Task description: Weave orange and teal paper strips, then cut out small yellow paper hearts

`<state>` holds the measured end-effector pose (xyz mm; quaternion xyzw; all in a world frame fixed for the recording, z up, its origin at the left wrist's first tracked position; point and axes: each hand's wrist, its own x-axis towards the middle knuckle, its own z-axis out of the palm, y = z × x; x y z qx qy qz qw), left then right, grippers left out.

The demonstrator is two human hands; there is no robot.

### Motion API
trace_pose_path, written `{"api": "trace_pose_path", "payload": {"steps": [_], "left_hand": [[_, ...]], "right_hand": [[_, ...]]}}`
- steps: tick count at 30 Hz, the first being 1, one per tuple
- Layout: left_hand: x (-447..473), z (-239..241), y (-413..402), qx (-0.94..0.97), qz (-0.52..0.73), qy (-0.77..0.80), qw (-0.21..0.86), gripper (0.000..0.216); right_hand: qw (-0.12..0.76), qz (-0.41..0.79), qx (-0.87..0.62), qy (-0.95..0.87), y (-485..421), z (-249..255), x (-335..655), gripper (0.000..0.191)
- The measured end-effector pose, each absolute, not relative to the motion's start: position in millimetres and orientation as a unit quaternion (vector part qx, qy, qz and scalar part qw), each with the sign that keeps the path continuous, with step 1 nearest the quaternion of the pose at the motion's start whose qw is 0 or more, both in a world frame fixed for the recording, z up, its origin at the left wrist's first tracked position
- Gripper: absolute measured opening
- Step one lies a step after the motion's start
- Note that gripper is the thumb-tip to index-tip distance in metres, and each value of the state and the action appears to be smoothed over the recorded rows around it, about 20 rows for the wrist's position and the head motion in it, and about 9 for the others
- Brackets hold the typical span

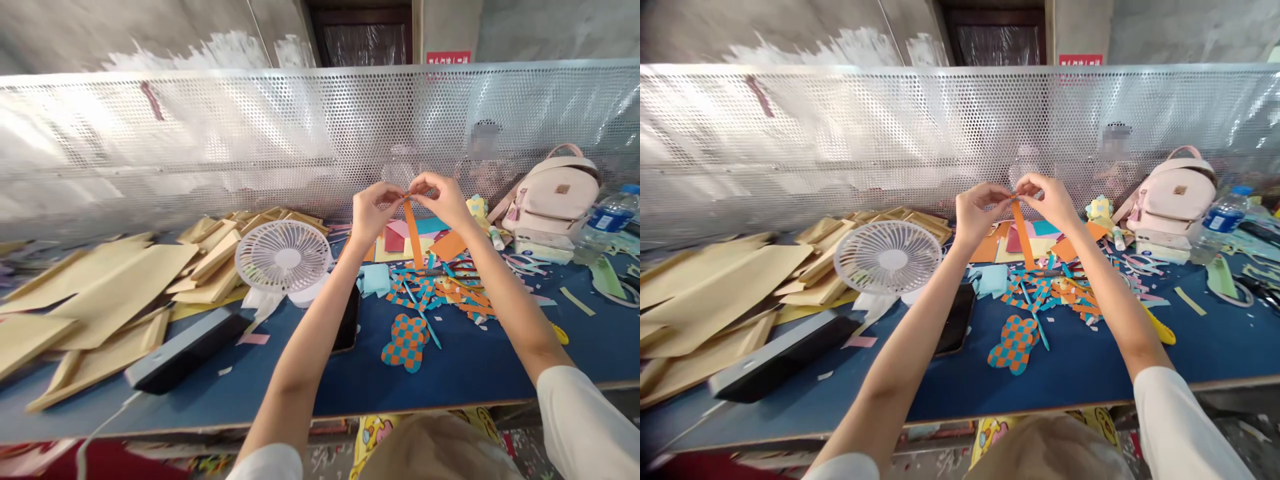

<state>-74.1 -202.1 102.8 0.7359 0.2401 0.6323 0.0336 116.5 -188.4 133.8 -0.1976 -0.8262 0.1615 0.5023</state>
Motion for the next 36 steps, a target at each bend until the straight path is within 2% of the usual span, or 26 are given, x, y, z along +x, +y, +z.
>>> {"api": "trace_pose_path", "payload": {"steps": [6, 12, 17, 20, 31, 36], "left_hand": [[-74.9, 104.7, -201.9, 0.747, 0.614, 0.244, 0.068, 0.011], [-75.5, 106.4, -206.4, 0.771, 0.589, 0.23, 0.075, 0.022], [-77.6, 107.1, -206.4, 0.779, 0.58, 0.235, 0.04, 0.014], [-77.7, 107.1, -205.2, 0.785, 0.569, 0.241, 0.028, 0.009], [-77.5, 110.2, -208.9, 0.791, 0.565, 0.234, -0.021, 0.02], [-79.7, 111.1, -210.2, 0.788, 0.568, 0.233, -0.034, 0.019]], "right_hand": [[0.502, 0.21, -0.176, -0.82, -180.1, 131.0, 116.6, 0.011], [0.496, 0.312, -0.149, -0.796, -171.4, 127.2, 117.8, 0.037], [0.465, 0.373, -0.18, -0.783, -172.8, 127.9, 119.2, 0.048], [0.44, 0.395, -0.178, -0.786, -173.3, 128.1, 120.0, 0.048], [0.432, 0.395, -0.172, -0.793, -168.8, 127.4, 123.0, 0.042], [0.395, 0.401, -0.197, -0.803, -164.6, 127.1, 127.9, 0.041]]}}
